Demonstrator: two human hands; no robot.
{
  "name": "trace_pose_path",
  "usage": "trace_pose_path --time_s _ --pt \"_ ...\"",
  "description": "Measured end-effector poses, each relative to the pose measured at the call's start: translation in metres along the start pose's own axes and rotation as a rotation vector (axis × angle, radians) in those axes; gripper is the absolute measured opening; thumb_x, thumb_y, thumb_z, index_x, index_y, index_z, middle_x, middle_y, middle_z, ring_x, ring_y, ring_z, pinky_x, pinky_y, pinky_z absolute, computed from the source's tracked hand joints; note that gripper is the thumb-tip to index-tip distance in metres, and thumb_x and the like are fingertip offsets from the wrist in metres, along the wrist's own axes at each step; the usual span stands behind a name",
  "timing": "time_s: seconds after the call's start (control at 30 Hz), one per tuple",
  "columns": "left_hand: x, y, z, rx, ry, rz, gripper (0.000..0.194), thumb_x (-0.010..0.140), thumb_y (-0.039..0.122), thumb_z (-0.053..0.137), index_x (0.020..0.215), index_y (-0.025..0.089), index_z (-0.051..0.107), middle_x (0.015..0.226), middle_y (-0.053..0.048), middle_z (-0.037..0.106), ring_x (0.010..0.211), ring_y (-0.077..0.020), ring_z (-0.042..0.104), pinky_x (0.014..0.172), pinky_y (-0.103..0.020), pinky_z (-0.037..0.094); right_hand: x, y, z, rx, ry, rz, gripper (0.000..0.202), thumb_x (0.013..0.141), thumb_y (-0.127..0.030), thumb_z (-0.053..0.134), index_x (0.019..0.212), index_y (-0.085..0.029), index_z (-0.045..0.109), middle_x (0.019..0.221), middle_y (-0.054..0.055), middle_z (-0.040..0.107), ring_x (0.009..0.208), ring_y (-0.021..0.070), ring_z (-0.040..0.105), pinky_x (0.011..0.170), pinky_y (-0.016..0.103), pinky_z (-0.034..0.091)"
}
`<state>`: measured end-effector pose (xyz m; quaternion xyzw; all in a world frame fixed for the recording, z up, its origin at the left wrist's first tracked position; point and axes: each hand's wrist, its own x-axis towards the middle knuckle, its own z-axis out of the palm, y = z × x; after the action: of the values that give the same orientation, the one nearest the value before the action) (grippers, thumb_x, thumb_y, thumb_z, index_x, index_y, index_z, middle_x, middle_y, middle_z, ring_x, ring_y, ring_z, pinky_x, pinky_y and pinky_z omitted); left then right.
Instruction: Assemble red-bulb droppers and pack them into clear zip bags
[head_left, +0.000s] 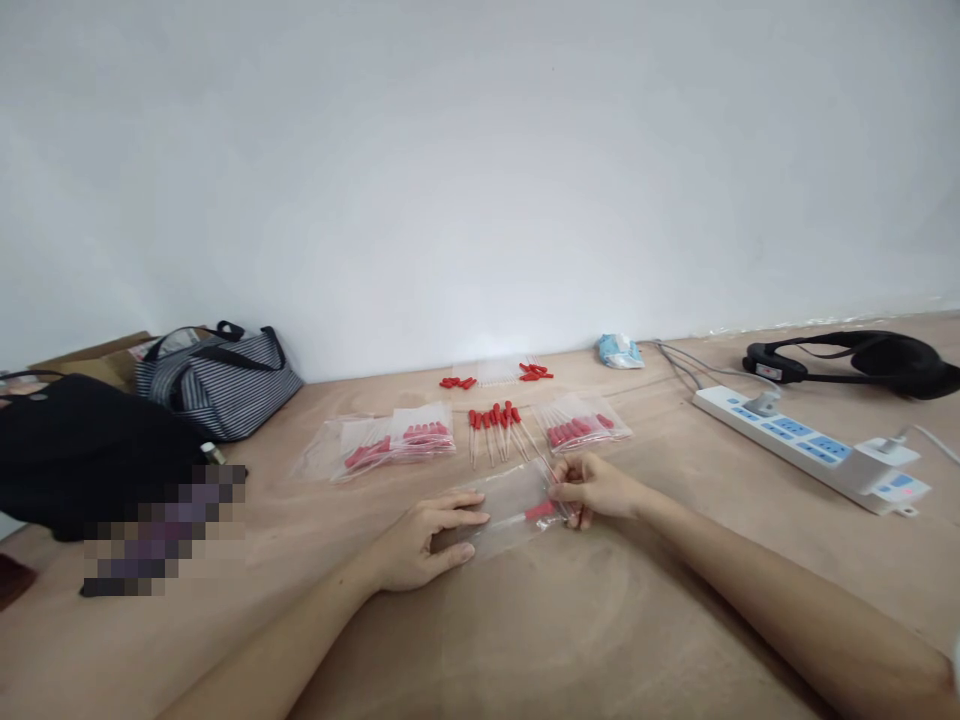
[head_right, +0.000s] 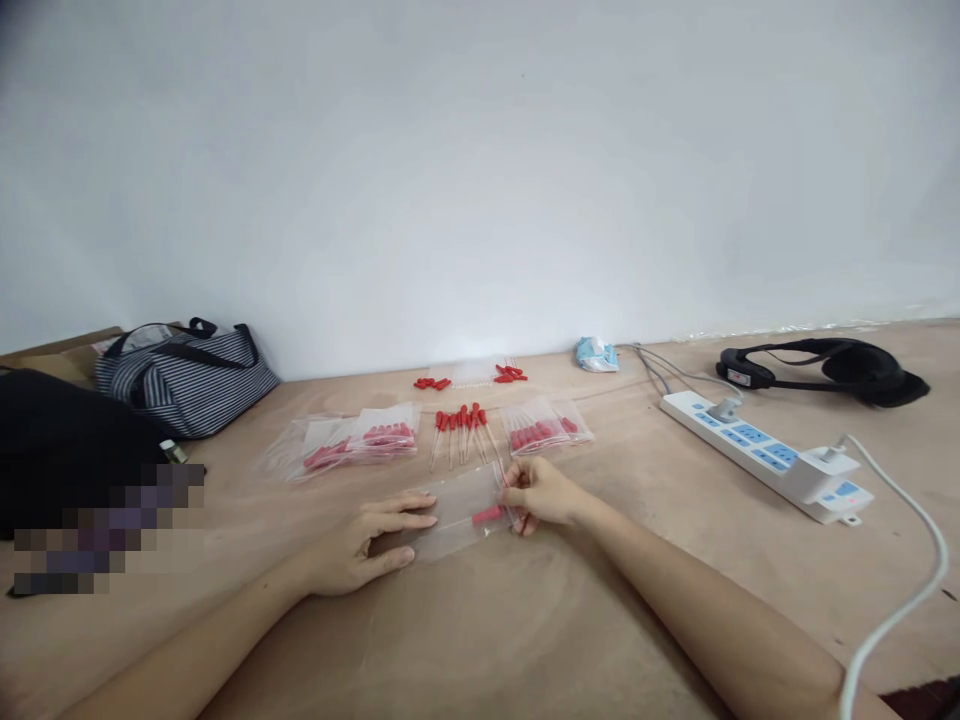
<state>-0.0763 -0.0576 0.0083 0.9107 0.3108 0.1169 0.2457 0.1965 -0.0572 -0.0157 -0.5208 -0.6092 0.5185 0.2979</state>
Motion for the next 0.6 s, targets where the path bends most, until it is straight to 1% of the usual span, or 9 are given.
trace_pose_path --time_s 0.03,0.07,0.13,0.2,0.27,0.33,0.47,0.53,0.6 --pt "0.000 0.000 0.000 -0.004 0.001 0.001 0.035 0.080 0.032 0.051 0.115 0.028 0.054 0.130 -0.003 0.045 0.119 -0.0226 0.041 0.099 -0.041 0.032 0.002 0.000 -0.002 -0.041 0.064 0.008 0.023 0.065 -0.034 0.062 0.072 -0.019 0.045 0.050 -0.006 0.051 0.038 0.0078 0.046 0.039 0.020 0.035" --pt "0.000 0.000 0.000 -0.005 0.001 0.002 0.035 0.080 0.032 0.051 0.115 0.028 0.054 0.130 -0.003 0.045 0.119 -0.0227 0.041 0.099 -0.041 0.032 0.004 -0.002 -0.006 -0.100 0.140 -0.021 0.022 0.063 -0.028 0.063 0.073 -0.019 0.046 0.051 -0.006 0.051 0.039 0.0075 0.046 0.038 0.019 0.034" --pt "0.000 0.001 0.000 -0.003 -0.003 0.002 0.035 0.081 0.031 0.051 0.115 0.027 0.054 0.130 -0.004 0.045 0.119 -0.0225 0.041 0.099 -0.041 0.032 0.011 -0.007 -0.013 -0.242 0.270 -0.131 0.016 0.062 -0.022 0.062 0.069 -0.018 0.048 0.053 -0.004 0.053 0.044 0.0078 0.048 0.042 0.019 0.035" --pt "0.000 0.001 -0.001 0.003 -0.006 0.000 0.035 0.081 0.030 0.050 0.115 0.027 0.054 0.130 -0.004 0.045 0.119 -0.0224 0.040 0.099 -0.041 0.032 0.021 -0.014 -0.019 -0.387 0.349 -0.182 0.008 0.065 -0.020 0.058 0.063 -0.017 0.051 0.057 -0.001 0.056 0.052 0.0097 0.051 0.047 0.020 0.037" --pt "0.000 0.002 -0.001 0.005 -0.005 0.002 0.035 0.080 0.030 0.050 0.115 0.027 0.054 0.129 -0.004 0.046 0.119 -0.0227 0.040 0.099 -0.041 0.032 0.035 -0.022 -0.021 -0.519 0.403 -0.147 0.004 0.067 -0.018 0.055 0.063 -0.017 0.054 0.063 0.002 0.060 0.058 0.0116 0.055 0.052 0.021 0.038" --pt "0.000 0.001 -0.001 0.001 -0.004 0.008 0.035 0.080 0.029 0.050 0.116 0.027 0.054 0.129 -0.004 0.046 0.119 -0.0229 0.040 0.099 -0.042 0.032 0.051 -0.028 -0.019 -0.604 0.452 -0.098 0.004 0.067 -0.014 0.054 0.068 -0.015 0.058 0.071 0.005 0.064 0.066 0.0138 0.057 0.058 0.022 0.040" --pt "-0.001 0.001 -0.001 -0.003 -0.004 0.009 0.035 0.080 0.029 0.050 0.116 0.027 0.053 0.130 -0.004 0.045 0.119 -0.0229 0.040 0.099 -0.042 0.032 0.081 -0.033 -0.008 -0.648 0.511 -0.036 0.021 0.068 -0.015 0.055 0.088 -0.010 0.058 0.089 0.014 0.064 0.082 0.0205 0.059 0.066 0.025 0.041" --pt "-0.001 0.002 -0.001 -0.004 -0.005 0.008 0.035 0.080 0.029 0.050 0.115 0.026 0.054 0.129 -0.005 0.046 0.119 -0.0231 0.041 0.098 -0.042 0.032 0.092 -0.033 -0.002 -0.663 0.531 0.002 0.030 0.069 -0.016 0.056 0.097 -0.008 0.054 0.093 0.017 0.062 0.087 0.0239 0.058 0.068 0.027 0.042" --pt "-0.001 0.004 -0.002 -0.005 -0.003 0.006 0.035 0.080 0.030 0.051 0.114 0.026 0.055 0.129 -0.005 0.046 0.119 -0.0235 0.041 0.098 -0.042 0.033 0.100 -0.033 0.004 -0.674 0.542 0.037 0.032 0.070 -0.015 0.055 0.101 -0.007 0.053 0.094 0.020 0.061 0.090 0.0266 0.058 0.069 0.029 0.042"
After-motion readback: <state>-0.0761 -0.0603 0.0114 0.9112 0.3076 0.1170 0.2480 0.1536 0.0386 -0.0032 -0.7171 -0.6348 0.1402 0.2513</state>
